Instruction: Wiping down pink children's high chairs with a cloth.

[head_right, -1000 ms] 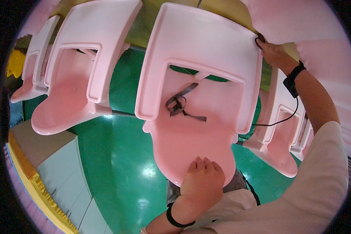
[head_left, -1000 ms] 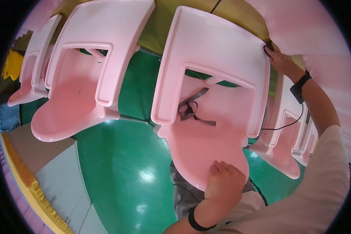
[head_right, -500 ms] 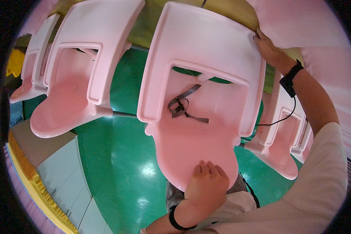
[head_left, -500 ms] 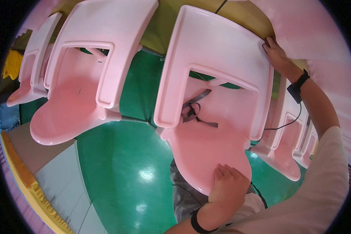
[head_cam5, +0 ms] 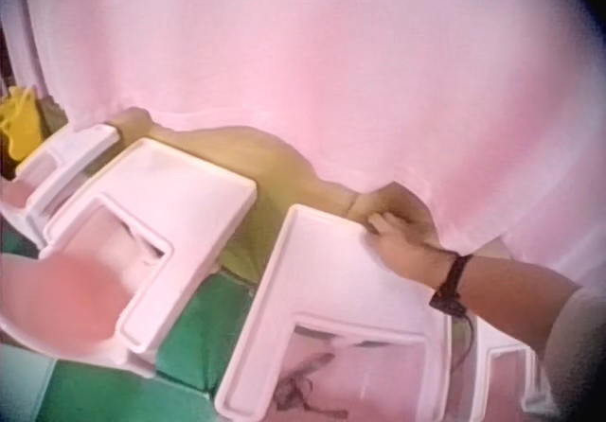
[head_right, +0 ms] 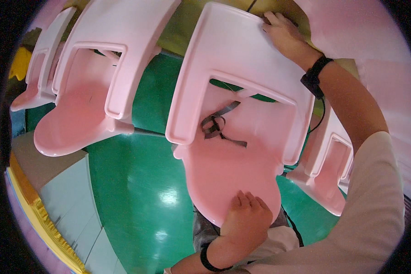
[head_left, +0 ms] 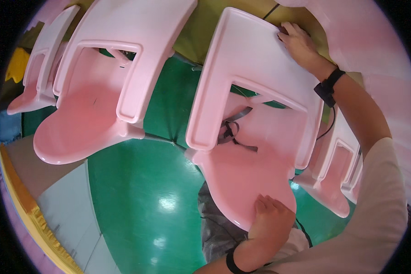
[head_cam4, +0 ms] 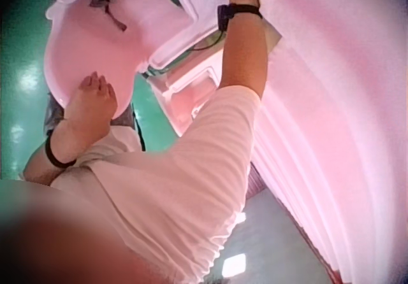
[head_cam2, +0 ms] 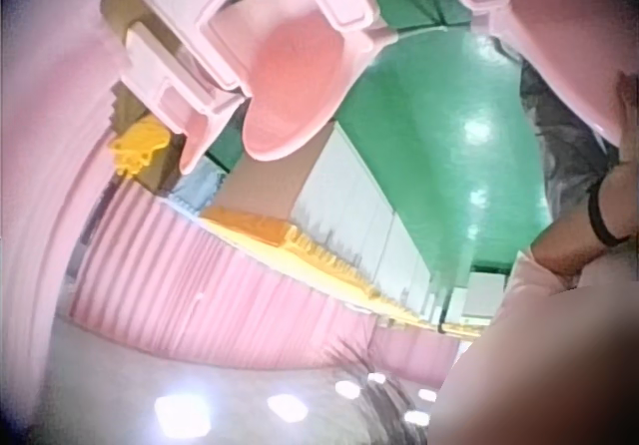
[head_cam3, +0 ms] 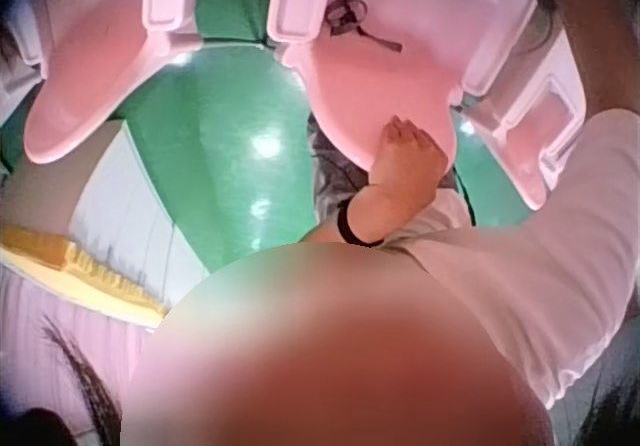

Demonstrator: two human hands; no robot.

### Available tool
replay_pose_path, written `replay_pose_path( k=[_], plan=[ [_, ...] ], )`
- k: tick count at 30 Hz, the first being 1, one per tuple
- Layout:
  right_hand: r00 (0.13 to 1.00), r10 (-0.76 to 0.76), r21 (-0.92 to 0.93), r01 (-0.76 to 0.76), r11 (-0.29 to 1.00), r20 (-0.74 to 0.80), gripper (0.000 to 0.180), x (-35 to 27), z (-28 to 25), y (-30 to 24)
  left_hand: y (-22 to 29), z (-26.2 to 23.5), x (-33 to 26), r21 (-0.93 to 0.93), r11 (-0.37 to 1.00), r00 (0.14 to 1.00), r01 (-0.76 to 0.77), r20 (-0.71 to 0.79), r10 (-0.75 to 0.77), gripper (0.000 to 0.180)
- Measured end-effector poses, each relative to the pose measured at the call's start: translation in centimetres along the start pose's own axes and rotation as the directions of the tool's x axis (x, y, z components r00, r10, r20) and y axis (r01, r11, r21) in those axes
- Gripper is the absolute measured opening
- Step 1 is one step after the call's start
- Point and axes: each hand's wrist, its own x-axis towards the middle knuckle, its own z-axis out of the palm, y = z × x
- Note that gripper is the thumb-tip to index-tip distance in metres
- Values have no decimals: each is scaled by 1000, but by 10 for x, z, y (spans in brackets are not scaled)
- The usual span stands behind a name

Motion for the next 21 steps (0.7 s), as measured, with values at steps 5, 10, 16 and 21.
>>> replay_pose_path(
  k=[5,10,16,21],
  plan=[
    [996,47,72,-42,997,-80,32,45,-7,-33,3,4,-1,6,1000,999,23,-30,-23,49],
    [984,-69,64,80,995,-165,33,80,-7,-49,2,4,0,-18,1000,1000,6,-19,-6,49],
    [988,-75,28,79,996,-132,38,86,-17,-49,3,1,1,13,1000,999,20,-29,-19,46],
    [996,-87,-43,88,995,31,47,75,-33,-48,0,-3,3,-52,999,999,-1,32,3,39]
  ],
)
